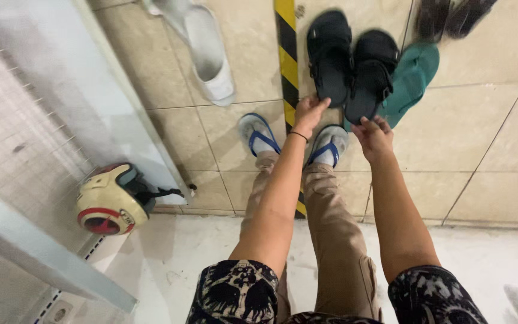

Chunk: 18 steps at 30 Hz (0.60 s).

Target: The person organizes various footwear on a multi-tiered metal shoe rack. They pick up pairs of sandals, slippers, and sneakers from the floor and place them onto the shelves, then arrange a helmet on the top shelf.

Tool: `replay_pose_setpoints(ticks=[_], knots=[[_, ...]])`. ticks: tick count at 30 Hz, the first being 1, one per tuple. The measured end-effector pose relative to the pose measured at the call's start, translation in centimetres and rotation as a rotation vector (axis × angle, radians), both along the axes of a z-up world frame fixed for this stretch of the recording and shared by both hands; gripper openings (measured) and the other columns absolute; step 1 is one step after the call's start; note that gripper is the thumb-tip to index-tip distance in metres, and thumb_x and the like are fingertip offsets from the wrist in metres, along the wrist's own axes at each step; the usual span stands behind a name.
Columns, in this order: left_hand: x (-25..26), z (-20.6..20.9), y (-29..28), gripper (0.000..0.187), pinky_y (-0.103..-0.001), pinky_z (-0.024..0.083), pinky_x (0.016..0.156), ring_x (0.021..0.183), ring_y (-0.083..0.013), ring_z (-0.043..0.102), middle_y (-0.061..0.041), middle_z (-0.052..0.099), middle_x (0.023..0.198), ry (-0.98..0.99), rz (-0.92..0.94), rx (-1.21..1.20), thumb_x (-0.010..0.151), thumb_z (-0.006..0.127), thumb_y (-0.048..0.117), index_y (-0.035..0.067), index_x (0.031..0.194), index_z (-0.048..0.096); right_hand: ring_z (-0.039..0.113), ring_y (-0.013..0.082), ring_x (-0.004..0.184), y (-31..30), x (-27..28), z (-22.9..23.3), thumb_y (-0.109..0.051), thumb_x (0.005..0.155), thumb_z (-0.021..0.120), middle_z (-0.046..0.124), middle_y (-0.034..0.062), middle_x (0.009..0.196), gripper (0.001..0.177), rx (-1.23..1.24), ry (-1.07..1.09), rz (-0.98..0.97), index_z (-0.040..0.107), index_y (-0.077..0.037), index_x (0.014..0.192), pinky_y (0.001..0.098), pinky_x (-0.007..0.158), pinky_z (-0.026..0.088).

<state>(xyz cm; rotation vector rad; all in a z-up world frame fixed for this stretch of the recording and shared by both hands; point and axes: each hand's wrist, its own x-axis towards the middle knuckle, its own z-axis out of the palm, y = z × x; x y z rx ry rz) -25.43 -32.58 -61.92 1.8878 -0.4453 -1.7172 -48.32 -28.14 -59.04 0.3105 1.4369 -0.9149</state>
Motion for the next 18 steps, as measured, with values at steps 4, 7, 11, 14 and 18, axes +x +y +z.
replay_pose_setpoints(ticks=[4,7,11,14,18], knots=[[3.3,7.3,0.7,0.031,-0.036,0.049,0.063,0.067,-0.0156,0.060,-0.004,0.070,0.075,-0.132,-0.046,0.067,0.084,0.083,0.031,0.003,0.082,0.071,0.071,0.0280,0.091,-1.7,1.7,7.3,0.005,0.093,0.070,0.064,0.0163,0.109,0.039,0.021,0.007,0.068,0.048,0.000,0.124,0.0549,0.094,0.065],[6.6,15.0,3.1,0.035,-0.038,0.050,0.062,0.066,-0.0187,0.062,-0.006,0.069,0.073,-0.213,0.012,0.135,0.082,0.084,0.034,0.001,0.082,0.069,0.072,0.0313,0.097,-2.6,3.5,15.0,0.001,0.093,0.071,0.065,0.0160,0.111,0.034,-0.017,0.055,0.193,0.052,0.002,0.120,0.0530,0.092,0.064],[12.9,27.7,6.8,0.034,-0.037,0.052,0.066,0.072,-0.0198,0.070,-0.008,0.075,0.079,-0.290,-0.028,0.044,0.085,0.075,0.035,0.002,0.094,0.075,0.069,0.0352,0.103,-4.1,8.1,27.8,0.000,0.094,0.073,0.062,0.0147,0.115,0.030,-0.080,0.023,0.313,0.053,0.003,0.116,0.0530,0.091,0.063],[17.2,37.9,8.1,0.039,-0.041,0.051,0.068,0.074,-0.0265,0.070,-0.018,0.074,0.082,-0.346,0.017,-0.026,0.090,0.075,0.031,-0.008,0.094,0.074,0.070,0.0359,0.103,-5.2,12.0,37.0,0.000,0.093,0.070,0.064,0.0167,0.115,0.024,-0.103,-0.018,0.352,0.055,0.004,0.111,0.0544,0.089,0.064],[23.8,49.4,10.2,0.040,-0.036,0.058,0.075,0.091,-0.0197,0.070,-0.010,0.072,0.106,-0.222,0.345,0.064,0.090,0.074,0.023,-0.004,0.118,0.067,0.070,0.0363,0.100,-7.0,18.1,46.4,0.000,0.093,0.071,0.065,0.0157,0.111,0.024,-0.159,-0.093,0.401,0.052,-0.001,0.109,0.0511,0.089,0.063]])
